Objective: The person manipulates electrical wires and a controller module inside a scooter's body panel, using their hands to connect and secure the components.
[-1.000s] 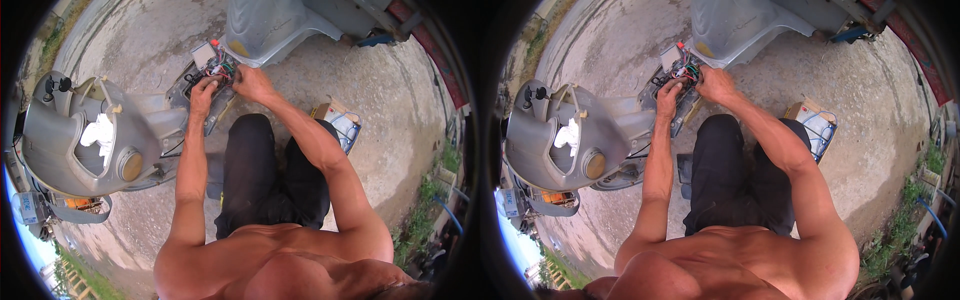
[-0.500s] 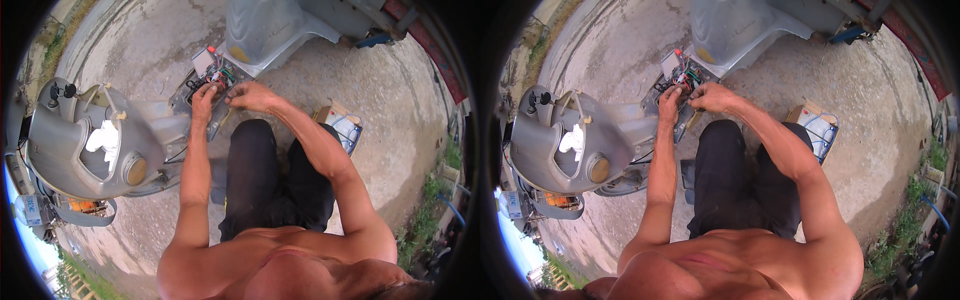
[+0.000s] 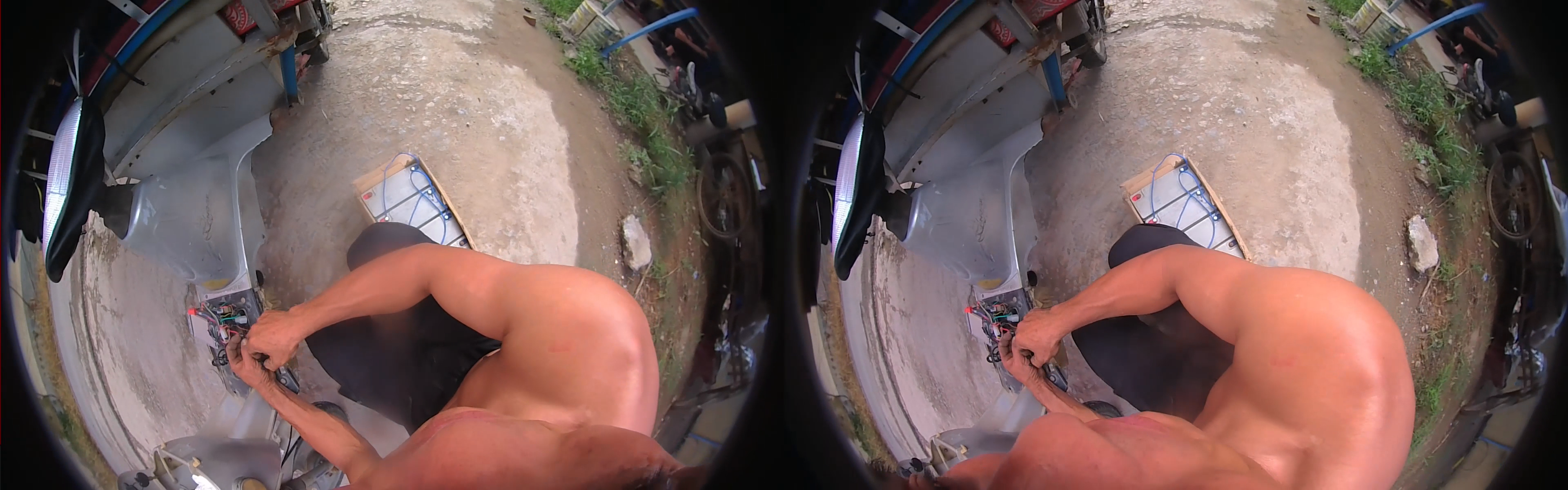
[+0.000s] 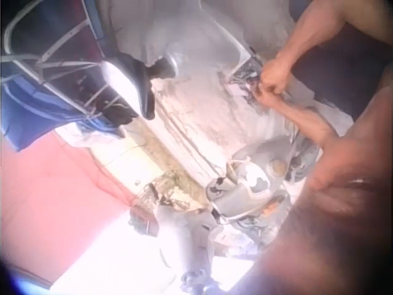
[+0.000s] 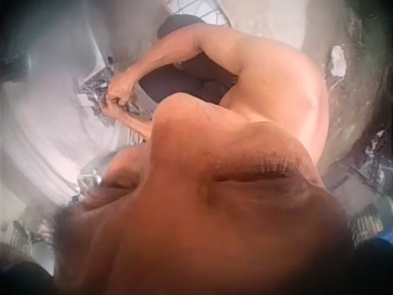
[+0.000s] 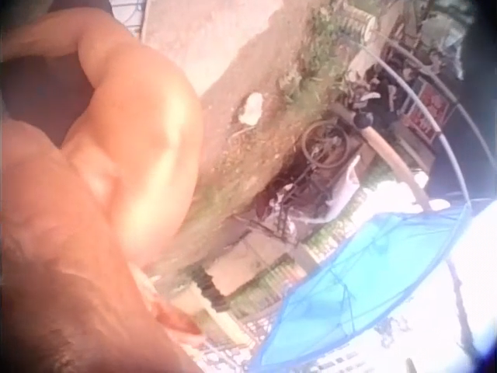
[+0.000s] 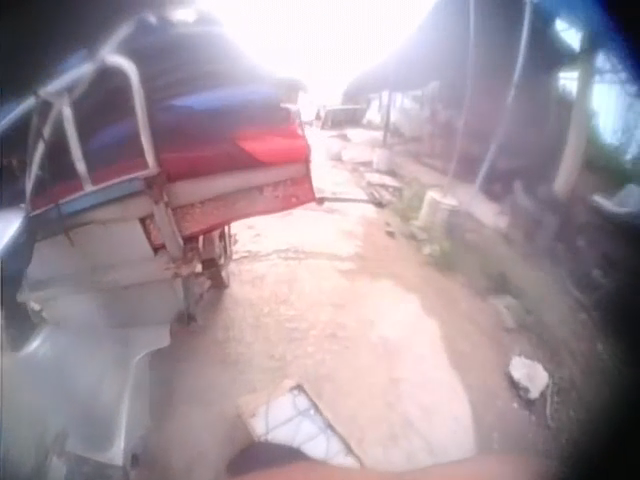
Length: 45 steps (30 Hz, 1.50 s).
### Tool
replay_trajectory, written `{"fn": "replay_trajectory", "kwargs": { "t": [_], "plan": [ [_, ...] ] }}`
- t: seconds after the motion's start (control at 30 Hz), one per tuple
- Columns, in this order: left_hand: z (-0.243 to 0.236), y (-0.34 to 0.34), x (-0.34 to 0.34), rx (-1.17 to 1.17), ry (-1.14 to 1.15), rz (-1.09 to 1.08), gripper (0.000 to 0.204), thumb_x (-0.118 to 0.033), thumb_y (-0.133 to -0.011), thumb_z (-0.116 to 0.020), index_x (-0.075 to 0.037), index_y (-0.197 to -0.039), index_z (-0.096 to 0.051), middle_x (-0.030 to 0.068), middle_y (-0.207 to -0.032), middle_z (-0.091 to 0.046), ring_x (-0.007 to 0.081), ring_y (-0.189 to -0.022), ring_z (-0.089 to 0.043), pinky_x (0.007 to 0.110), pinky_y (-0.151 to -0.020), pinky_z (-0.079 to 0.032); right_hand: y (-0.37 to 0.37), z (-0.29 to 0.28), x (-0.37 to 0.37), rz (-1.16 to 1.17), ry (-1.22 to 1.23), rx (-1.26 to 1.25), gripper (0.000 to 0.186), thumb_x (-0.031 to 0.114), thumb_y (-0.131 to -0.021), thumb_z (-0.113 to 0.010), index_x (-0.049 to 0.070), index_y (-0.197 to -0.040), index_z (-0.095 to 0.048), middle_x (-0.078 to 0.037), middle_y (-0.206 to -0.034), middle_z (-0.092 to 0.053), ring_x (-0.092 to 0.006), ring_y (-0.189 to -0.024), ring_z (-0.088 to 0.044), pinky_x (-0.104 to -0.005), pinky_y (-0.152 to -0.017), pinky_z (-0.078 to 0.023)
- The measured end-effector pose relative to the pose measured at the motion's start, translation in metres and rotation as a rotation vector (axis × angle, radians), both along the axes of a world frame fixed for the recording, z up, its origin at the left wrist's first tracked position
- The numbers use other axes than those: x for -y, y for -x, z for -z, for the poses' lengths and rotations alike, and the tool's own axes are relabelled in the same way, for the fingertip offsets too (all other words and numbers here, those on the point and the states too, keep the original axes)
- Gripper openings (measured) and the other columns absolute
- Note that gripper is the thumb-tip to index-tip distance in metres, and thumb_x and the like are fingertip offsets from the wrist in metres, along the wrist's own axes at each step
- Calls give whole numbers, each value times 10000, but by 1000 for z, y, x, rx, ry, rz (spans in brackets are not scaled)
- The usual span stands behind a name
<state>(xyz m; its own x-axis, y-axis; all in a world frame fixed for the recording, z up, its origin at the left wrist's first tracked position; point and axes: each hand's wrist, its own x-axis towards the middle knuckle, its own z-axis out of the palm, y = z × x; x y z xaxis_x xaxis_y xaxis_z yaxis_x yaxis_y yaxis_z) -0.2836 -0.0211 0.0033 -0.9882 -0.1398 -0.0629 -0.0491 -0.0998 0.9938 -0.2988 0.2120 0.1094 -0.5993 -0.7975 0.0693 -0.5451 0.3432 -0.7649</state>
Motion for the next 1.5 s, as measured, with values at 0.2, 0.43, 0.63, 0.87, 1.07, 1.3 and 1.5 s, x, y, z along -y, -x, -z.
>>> {"fn": "replay_trajectory", "kwargs": {
  "t": [0.2,0.43,0.63,0.87,1.07,1.3,1.5],
  "plan": [
    [-4,1,-4,-22,-20,-30,241,-38,-969,-553,85,-1172,-591,153,-1160,-656,232,-1053,-621,355,-977,-489,26,41,31,452,242,173,372,296,-764,-730,12,-996,-672,-227,-995,-708,-418,-945,-685,-500,-788,-544],
    [-19,0,-16,-40,100,-26,261,-34,-954,-554,93,-1175,-615,159,-1162,-656,224,-1052,-619,354,-980,-484,34,67,48,558,323,170,244,190,-779,-707,17,-950,-694,-201,-884,-716,-405,-879,-697,-492,-739,-550],
    [-10,9,-21,17,103,-210,174,17,-927,-618,79,-1089,-609,133,-1089,-667,186,-961,-633,334,-897,-517,35,68,47,570,276,185,216,170,-780,-700,86,-971,-753,-174,-915,-730,-383,-880,-704,-485,-751,-553],
    [9,19,0,16,330,-270,176,2,-907,-660,66,-1058,-596,103,-1022,-653,176,-909,-614,311,-842,-506,46,66,49,419,259,322,258,199,-747,-732,139,-993,-775,-110,-921,-754,-334,-923,-712,-442,-777,-553],
    [-6,11,-15,48,260,-221,218,-4,-917,-649,91,-1109,-609,111,-1075,-647,181,-965,-601,310,-881,-488,50,69,42,374,280,185,159,208,-752,-706,114,-859,-775,-133,-845,-739,-348,-840,-716,-462,-719,-552],
    [-23,1,-31,45,71,-89,350,-188,-1020,-577,92,-1228,-601,137,-1135,-653,206,-994,-616,351,-897,-500,48,51,21,264,43,15,236,246,-768,-662,48,-857,-756,-210,-841,-720,-369,-862,-716,-485,-763,-563],
    [-18,12,-33,-5,316,-136,276,-209,-1003,-635,32,-1133,-673,54,-984,-699,134,-858,-612,288,-786,-504,35,28,14,217,26,436,453,388,-857,-593,-40,-935,-720,-252,-906,-713,-396,-875,-703,-478,-768,-538]
  ]
}}
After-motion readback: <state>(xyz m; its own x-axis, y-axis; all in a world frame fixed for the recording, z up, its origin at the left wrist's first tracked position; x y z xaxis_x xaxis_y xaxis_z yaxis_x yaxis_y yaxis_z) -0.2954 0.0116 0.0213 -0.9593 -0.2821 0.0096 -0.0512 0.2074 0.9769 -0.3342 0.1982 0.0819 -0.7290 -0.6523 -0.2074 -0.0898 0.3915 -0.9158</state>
